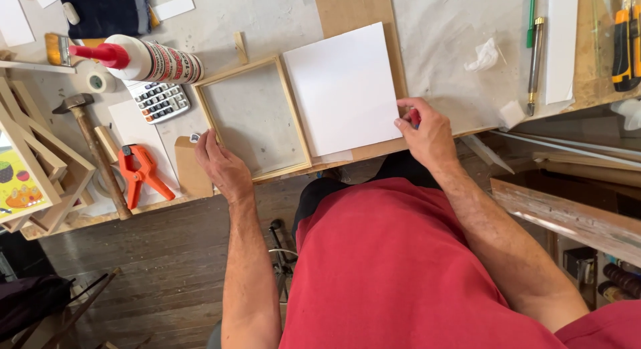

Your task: Measuring, marking, and cutting white backing boards to fit wooden frames on a workbench.

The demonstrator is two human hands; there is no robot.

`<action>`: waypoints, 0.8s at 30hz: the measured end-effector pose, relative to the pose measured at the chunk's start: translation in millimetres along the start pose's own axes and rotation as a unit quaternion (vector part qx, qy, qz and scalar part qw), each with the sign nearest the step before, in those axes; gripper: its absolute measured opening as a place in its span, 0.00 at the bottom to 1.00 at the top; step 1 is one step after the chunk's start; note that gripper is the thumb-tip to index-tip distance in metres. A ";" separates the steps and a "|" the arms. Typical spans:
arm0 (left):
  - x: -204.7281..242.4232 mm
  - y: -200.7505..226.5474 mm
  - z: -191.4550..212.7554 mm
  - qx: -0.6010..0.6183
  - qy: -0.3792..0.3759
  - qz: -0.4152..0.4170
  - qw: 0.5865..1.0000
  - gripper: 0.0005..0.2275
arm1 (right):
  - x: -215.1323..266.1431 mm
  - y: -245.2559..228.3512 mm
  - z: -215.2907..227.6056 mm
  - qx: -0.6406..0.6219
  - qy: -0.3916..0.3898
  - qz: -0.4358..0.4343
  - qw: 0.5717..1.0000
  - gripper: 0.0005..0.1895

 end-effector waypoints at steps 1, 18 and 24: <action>-1.5 -1.0 1.1 0.002 -0.001 -0.002 1.000 0.14 | 2.7 -0.1 -0.2 0.000 0.002 -0.002 1.000 0.18; 27.6 83.5 41.2 0.012 0.040 0.032 0.999 0.13 | -135.5 -57.0 185.7 0.171 0.029 0.203 0.964 0.11; 89.6 147.4 21.1 -0.019 0.057 0.092 0.994 0.13 | -273.0 -51.3 195.2 0.275 -0.196 0.181 0.924 0.15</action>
Point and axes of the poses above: each hand's wrist, its own x-axis away from the middle knuckle, its own z-axis out of the back of the hand, y = z × x, the point moved 8 cm from there along -x, towards the middle knuckle, and after that the axes turned 9 degrees about -y, right-handed, at the moved point
